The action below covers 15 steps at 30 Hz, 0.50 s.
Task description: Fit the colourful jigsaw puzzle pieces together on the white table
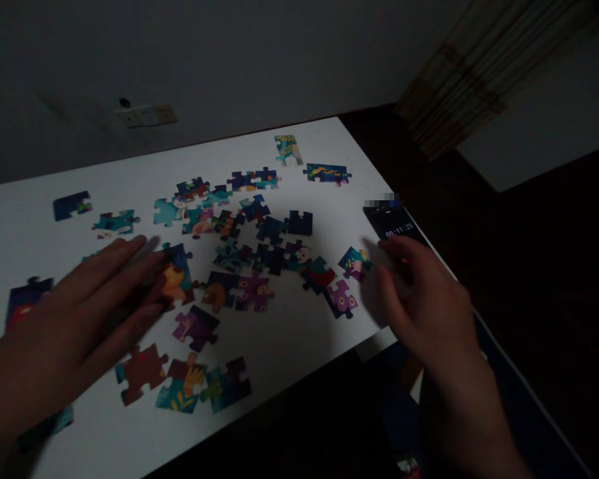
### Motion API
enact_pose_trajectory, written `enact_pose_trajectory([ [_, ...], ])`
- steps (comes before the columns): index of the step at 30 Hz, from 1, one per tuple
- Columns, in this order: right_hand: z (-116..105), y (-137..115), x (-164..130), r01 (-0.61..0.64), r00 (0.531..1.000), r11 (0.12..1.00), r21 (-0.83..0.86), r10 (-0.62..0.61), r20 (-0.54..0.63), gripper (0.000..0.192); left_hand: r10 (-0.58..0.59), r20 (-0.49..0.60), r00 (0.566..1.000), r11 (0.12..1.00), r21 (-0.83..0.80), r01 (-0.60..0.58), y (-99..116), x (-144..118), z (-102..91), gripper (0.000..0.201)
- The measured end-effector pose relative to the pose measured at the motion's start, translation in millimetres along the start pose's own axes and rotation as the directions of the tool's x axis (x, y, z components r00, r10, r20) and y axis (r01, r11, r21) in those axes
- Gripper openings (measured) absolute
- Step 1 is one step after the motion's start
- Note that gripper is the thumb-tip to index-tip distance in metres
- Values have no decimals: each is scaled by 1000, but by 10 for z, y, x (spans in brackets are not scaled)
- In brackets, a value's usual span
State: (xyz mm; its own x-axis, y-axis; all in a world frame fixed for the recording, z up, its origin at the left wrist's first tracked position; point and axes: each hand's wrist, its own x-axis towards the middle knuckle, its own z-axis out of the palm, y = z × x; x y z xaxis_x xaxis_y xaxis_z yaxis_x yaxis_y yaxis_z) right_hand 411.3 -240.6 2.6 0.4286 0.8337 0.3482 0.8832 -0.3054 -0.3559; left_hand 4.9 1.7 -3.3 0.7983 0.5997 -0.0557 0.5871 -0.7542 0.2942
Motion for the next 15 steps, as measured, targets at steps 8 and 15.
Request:
enact_pose_trajectory([
  [8,143,32,129,102,960,995,20,-104,259,52,11,55,998,996,86,-15,163,10,64,70],
  [15,179,211,246,155,926,987,35,-157,345,54,22,94,995,999,27,-24,223,78,85,69],
])
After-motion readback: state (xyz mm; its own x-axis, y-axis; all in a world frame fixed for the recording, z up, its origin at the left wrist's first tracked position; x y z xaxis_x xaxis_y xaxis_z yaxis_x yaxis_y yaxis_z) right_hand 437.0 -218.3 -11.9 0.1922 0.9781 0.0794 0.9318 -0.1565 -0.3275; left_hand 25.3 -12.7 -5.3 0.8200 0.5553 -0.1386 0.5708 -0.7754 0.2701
